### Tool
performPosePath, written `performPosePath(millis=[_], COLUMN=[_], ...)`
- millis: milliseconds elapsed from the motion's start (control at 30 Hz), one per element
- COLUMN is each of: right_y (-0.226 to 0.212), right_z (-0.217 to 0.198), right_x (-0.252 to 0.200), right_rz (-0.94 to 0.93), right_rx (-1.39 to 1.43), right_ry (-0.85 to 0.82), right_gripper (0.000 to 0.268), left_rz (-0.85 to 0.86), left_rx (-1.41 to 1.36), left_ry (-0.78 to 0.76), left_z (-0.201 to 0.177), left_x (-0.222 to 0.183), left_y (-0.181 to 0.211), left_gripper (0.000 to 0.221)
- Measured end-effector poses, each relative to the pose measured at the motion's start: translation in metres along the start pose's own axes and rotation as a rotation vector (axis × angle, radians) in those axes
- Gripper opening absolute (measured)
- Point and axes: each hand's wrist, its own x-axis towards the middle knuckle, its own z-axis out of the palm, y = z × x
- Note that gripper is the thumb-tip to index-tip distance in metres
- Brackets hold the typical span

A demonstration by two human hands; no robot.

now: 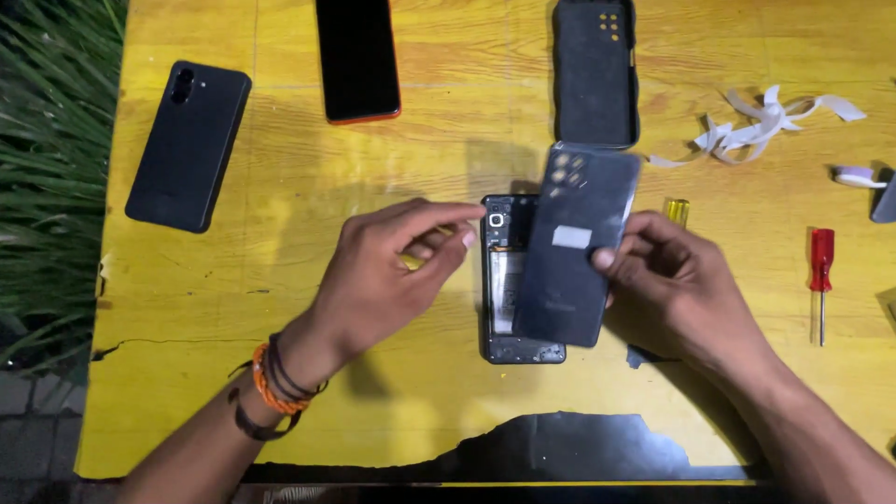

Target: Disassembling a mobile phone by prying open the back casing using a plastic tool.

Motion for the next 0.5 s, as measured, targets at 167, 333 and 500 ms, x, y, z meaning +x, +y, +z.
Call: performPosePath(millis=[167, 333, 500], right_y=[0.005, 0.012, 0.012], right_z=[0.017, 0.023, 0.027], right_x=[0.007, 0.013, 0.014], right_rz=[0.127, 0.160, 0.143], right_rx=[-0.001, -0.136, -0.137], right_ry=[-0.064, -0.060, -0.029], right_gripper=[0.009, 0.032, 0.034], left_rz=[-0.001, -0.039, -0.002], left_rx=[-0.015, 0.114, 0.242], left_ry=[-0.155, -0.347, -0.448], left_z=[-0.003, 0.000, 0.005], left_x=[0.000, -0.006, -0.011], left_y=[-0.017, -0.029, -0.035], left_gripper=[0.059, 0.105, 0.140])
